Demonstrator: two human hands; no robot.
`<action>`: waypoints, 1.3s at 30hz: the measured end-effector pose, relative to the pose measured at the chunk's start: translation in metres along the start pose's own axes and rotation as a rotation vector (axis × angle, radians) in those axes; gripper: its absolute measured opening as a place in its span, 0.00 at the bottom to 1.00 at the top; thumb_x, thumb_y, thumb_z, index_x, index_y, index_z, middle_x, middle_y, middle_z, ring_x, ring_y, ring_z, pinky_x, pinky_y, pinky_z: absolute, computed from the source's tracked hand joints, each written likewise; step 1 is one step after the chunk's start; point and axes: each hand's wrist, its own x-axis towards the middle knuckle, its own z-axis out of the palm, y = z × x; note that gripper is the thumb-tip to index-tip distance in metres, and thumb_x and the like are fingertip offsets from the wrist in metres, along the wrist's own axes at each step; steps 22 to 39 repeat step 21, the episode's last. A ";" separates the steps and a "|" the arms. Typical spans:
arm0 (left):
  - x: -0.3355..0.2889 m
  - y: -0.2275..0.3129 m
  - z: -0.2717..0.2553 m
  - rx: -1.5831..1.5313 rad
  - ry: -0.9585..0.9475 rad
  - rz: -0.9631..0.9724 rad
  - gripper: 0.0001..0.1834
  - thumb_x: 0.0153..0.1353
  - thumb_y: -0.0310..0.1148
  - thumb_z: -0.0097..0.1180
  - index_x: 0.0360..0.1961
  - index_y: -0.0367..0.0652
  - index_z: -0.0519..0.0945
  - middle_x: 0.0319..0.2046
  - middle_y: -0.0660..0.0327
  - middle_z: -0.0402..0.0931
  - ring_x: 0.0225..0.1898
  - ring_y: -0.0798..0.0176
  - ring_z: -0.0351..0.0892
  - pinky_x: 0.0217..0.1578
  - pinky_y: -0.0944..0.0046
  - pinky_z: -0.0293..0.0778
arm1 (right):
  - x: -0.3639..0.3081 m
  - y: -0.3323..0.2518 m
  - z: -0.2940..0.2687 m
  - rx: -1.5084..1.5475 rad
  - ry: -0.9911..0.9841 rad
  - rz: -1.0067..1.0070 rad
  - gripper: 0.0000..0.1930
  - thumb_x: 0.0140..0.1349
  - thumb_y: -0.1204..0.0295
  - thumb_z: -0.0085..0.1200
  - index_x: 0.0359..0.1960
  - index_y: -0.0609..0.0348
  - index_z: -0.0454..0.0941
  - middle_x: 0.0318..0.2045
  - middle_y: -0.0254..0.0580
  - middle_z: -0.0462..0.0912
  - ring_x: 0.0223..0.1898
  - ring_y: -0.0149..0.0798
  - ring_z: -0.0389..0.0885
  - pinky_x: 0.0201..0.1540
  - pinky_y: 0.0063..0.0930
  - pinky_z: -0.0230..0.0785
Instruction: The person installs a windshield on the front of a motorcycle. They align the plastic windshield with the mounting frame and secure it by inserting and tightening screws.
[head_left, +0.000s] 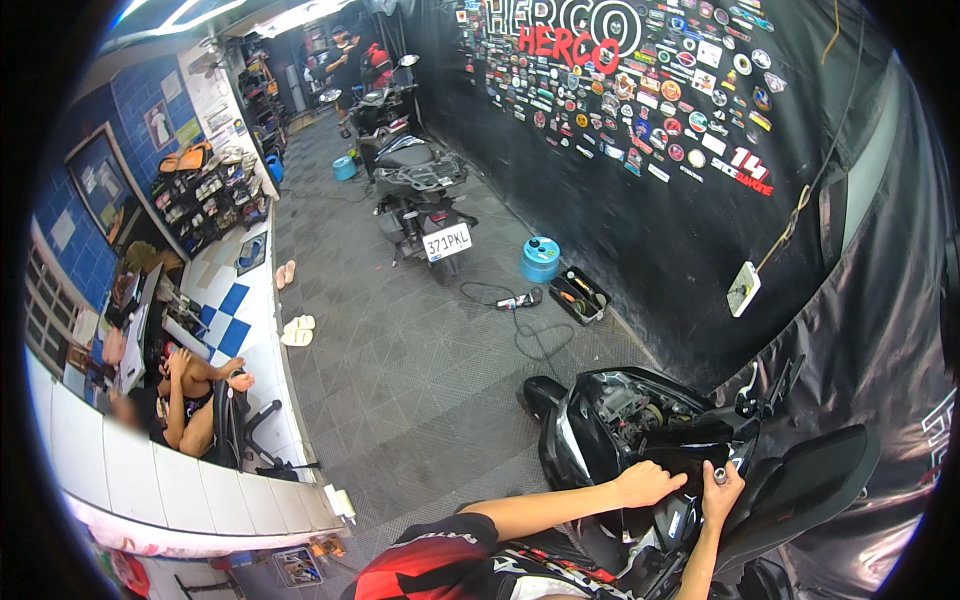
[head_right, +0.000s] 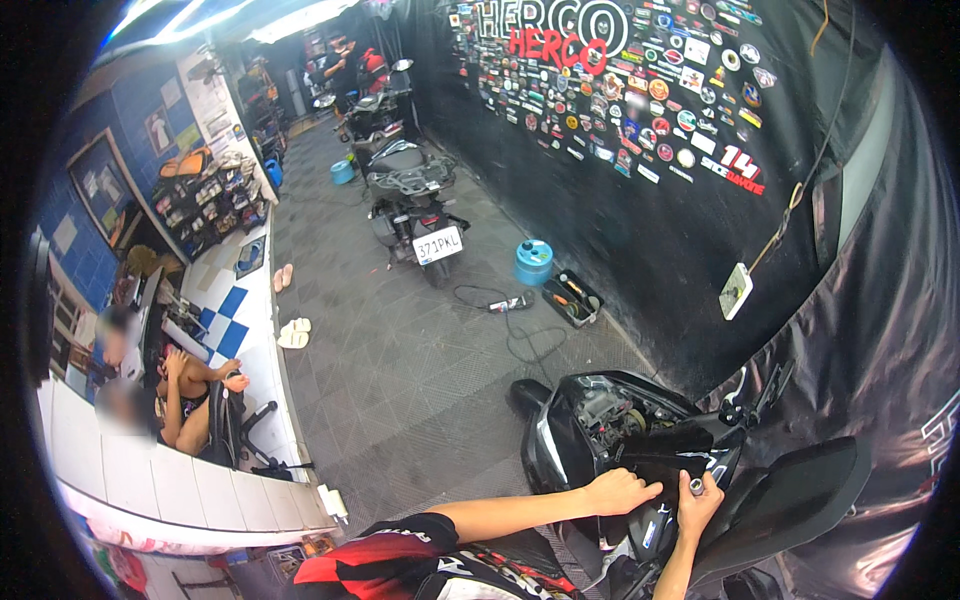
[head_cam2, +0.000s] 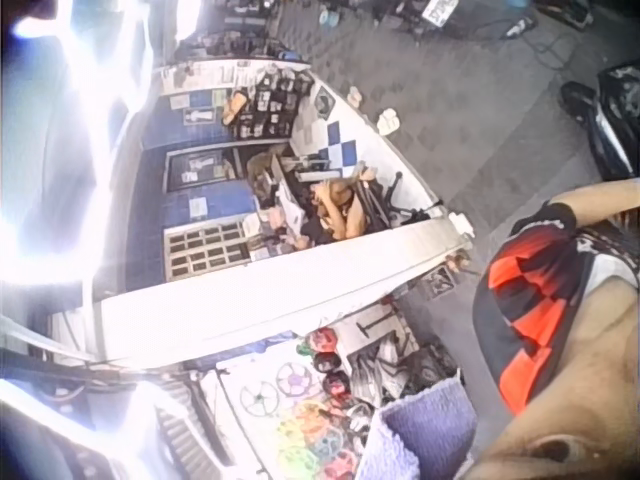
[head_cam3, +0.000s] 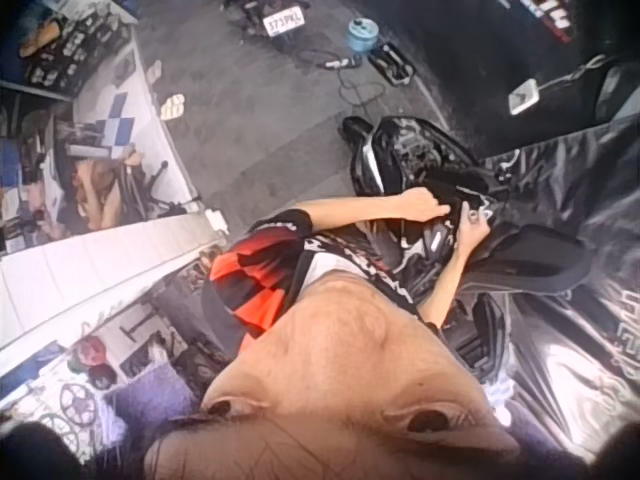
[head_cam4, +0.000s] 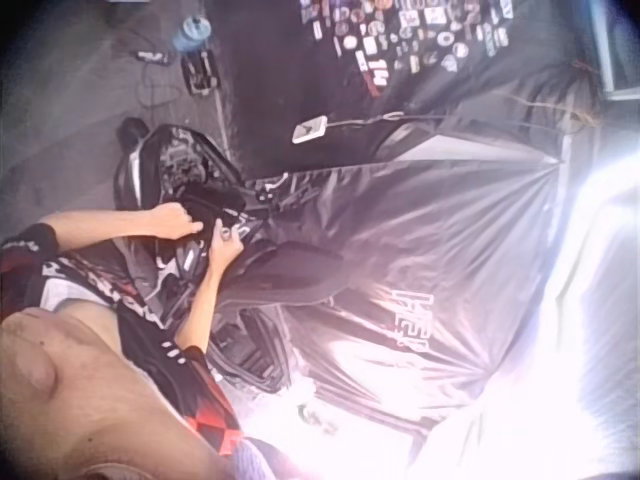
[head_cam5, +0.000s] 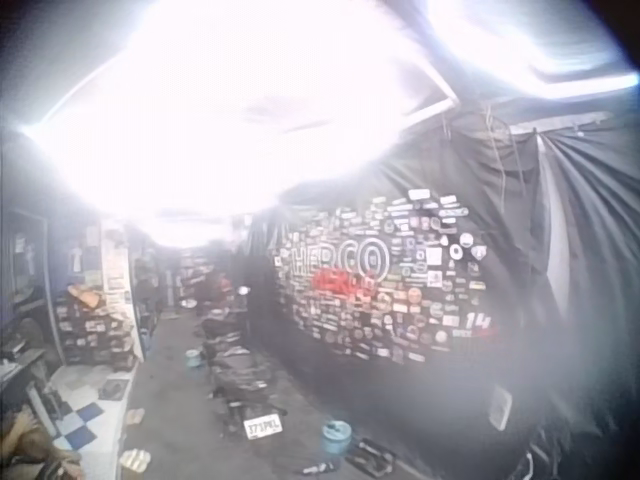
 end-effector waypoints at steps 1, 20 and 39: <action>0.002 -0.002 0.000 0.014 -0.013 0.079 0.14 0.69 0.41 0.48 0.42 0.40 0.73 0.16 0.53 0.76 0.20 0.49 0.80 0.21 0.50 0.73 | 0.000 0.002 0.000 0.006 0.009 0.005 0.26 0.55 0.73 0.67 0.17 0.60 0.55 0.12 0.33 0.55 0.19 0.24 0.52 0.19 0.31 0.43; 0.010 0.008 -0.011 -0.430 -0.069 -0.324 0.15 0.59 0.40 0.53 0.32 0.38 0.81 0.25 0.44 0.81 0.30 0.39 0.83 0.36 0.43 0.78 | 0.000 0.007 -0.010 0.005 -0.041 0.016 0.23 0.61 0.69 0.65 0.19 0.59 0.60 0.16 0.28 0.55 0.22 0.24 0.54 0.23 0.29 0.45; 0.000 0.022 -0.001 -0.466 -0.086 -0.337 0.15 0.59 0.40 0.53 0.32 0.38 0.81 0.25 0.44 0.81 0.30 0.39 0.83 0.36 0.43 0.78 | -0.004 0.009 -0.007 0.001 -0.043 0.036 0.21 0.62 0.67 0.65 0.21 0.58 0.62 0.16 0.29 0.56 0.22 0.24 0.53 0.23 0.30 0.46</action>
